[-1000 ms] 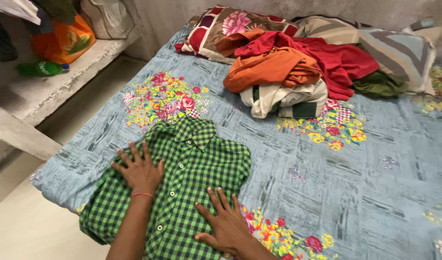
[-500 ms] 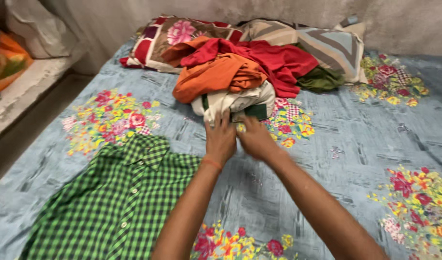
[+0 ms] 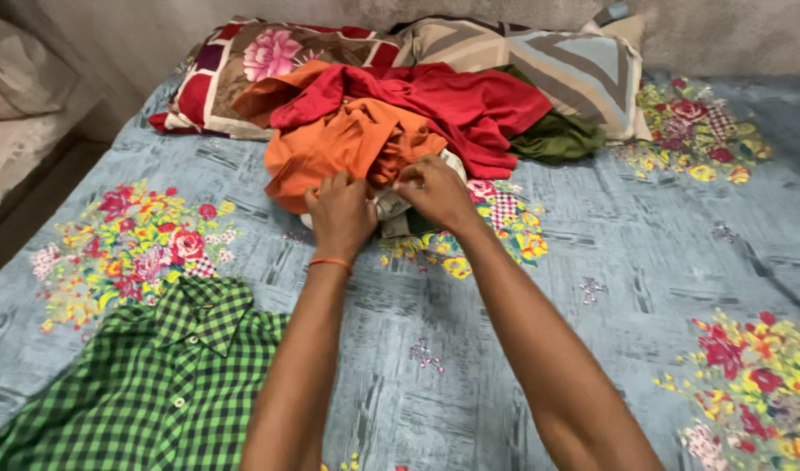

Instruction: The person irons a green checkered shirt laid flat on a bed, smoothing the fabric with one hand while moving the iron with the other. The person then folds the shirt and begins ironing an orange shirt.

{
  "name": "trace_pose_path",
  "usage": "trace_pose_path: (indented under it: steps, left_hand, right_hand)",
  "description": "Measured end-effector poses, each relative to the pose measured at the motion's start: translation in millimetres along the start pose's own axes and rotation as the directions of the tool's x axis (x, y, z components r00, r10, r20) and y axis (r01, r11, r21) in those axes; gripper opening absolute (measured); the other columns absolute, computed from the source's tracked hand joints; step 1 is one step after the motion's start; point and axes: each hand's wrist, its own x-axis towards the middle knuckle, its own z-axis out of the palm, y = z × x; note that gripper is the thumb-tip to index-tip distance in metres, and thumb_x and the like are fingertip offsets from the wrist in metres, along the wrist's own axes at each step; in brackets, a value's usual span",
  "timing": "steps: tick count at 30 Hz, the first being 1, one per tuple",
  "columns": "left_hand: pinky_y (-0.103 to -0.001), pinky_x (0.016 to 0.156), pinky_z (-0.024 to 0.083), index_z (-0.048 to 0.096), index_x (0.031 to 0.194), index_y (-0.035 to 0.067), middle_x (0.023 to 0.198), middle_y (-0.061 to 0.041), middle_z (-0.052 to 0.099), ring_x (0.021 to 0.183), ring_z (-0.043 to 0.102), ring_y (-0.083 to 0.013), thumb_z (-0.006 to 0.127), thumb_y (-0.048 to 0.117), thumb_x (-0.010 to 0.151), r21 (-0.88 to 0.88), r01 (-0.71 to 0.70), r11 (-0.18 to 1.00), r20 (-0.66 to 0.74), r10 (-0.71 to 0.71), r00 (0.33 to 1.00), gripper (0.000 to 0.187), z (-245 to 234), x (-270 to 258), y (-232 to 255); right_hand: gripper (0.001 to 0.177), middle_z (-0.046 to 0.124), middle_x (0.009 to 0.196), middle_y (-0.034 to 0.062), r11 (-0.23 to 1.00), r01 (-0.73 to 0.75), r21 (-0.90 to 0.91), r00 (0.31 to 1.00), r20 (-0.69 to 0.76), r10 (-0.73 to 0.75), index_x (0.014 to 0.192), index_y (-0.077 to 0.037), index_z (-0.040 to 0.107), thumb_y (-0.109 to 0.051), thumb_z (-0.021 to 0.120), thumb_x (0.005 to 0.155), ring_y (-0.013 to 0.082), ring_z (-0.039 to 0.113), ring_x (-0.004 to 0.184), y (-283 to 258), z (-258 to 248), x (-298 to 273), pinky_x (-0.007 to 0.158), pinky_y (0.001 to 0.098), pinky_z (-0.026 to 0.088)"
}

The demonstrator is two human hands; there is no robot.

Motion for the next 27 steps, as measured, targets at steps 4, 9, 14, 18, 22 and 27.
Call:
trace_pose_path:
  steps: [4, 9, 14, 18, 22, 27]
  left_hand:
    - [-0.049, 0.078, 0.050, 0.061, 0.096, 0.007, 0.091, -0.014, 0.062, 0.088, 0.064, -0.0371, 0.074, 0.010, 0.079, -0.348, -0.096, 0.933, -0.139, 0.050, 0.989, 0.022, -9.1, -38.8, 7.7]
    - [-0.045, 0.074, 0.051, 0.052, 0.104, 0.003, 0.091, -0.014, 0.062, 0.081, 0.065, -0.0365, 0.070, 0.003, 0.078, -0.585, 0.162, 0.794, -0.152, -0.304, 0.940, 0.031, -28.1, -107.3, 42.3]
    - [-0.041, 0.075, 0.055, 0.065, 0.102, 0.008, 0.090, -0.011, 0.070, 0.078, 0.071, -0.0318, 0.071, 0.006, 0.079, -0.604, 0.278, 0.747, -0.007, -0.354, 0.935, 0.024, -51.4, -159.0, 79.5]
    - [-0.041, 0.078, 0.054, 0.070, 0.095, 0.010, 0.091, -0.008, 0.071, 0.085, 0.069, -0.0302, 0.082, 0.026, 0.081, -0.613, 0.173, 0.771, 0.060, -0.172, 0.983, 0.024, -69.1, -174.3, 91.4]
    - [-0.044, 0.088, 0.050, 0.074, 0.096, 0.013, 0.100, -0.013, 0.067, 0.098, 0.063, -0.0334, 0.079, 0.030, 0.089, -0.434, 0.161, 0.886, -0.007, -0.182, 0.983, 0.019, -74.4, -169.1, 76.4]
    - [-0.048, 0.094, 0.049, 0.069, 0.110, 0.007, 0.110, -0.020, 0.064, 0.106, 0.060, -0.0387, 0.077, 0.024, 0.086, -0.305, 0.118, 0.945, -0.128, -0.163, 0.978, 0.030, -72.1, -126.0, 31.3]
  right_hand:
    - [0.035, 0.073, 0.094, 0.0143, 0.986, -0.153, 0.059, 0.982, -0.098, 0.158, 0.101, -0.005, 0.070, -0.039, 0.071, 0.094, 0.0292, 0.074, 0.088, -30.0, 4.3, -39.7, 0.082, 0.0403, 0.057]
    - [0.053, 0.071, 0.096, 0.0168, 0.984, -0.117, 0.137, 0.964, -0.222, 0.146, 0.116, 0.001, 0.059, -0.037, 0.078, 0.085, 0.0357, 0.071, 0.086, -54.5, -13.1, -110.9, 0.071, 0.0425, 0.054]
    - [0.039, 0.079, 0.099, 0.0127, 0.957, -0.217, 0.191, 0.964, -0.115, 0.241, 0.117, -0.007, 0.073, -0.036, 0.073, 0.091, 0.0257, 0.078, 0.091, -52.4, -41.3, -165.7, 0.079, 0.0377, 0.058]
    - [0.039, 0.078, 0.103, 0.0143, 0.967, -0.190, 0.167, 0.972, -0.108, 0.210, 0.121, -0.007, 0.073, -0.035, 0.074, 0.094, 0.0257, 0.077, 0.093, -54.3, -63.7, -198.0, 0.082, 0.0370, 0.058]
    - [0.052, 0.067, 0.123, 0.0190, 0.988, -0.153, 0.005, 0.987, -0.042, 0.153, 0.135, -0.007, 0.062, -0.029, 0.073, 0.089, 0.0324, 0.070, 0.104, -61.8, -64.3, -223.6, 0.092, 0.0394, 0.055]
    - [0.064, 0.055, 0.137, 0.0225, 0.991, -0.088, -0.097, 0.984, 0.149, 0.101, 0.145, -0.009, 0.051, -0.025, 0.074, 0.088, 0.0398, 0.054, 0.127, -64.3, -41.9, -244.2, 0.108, 0.0459, 0.044]
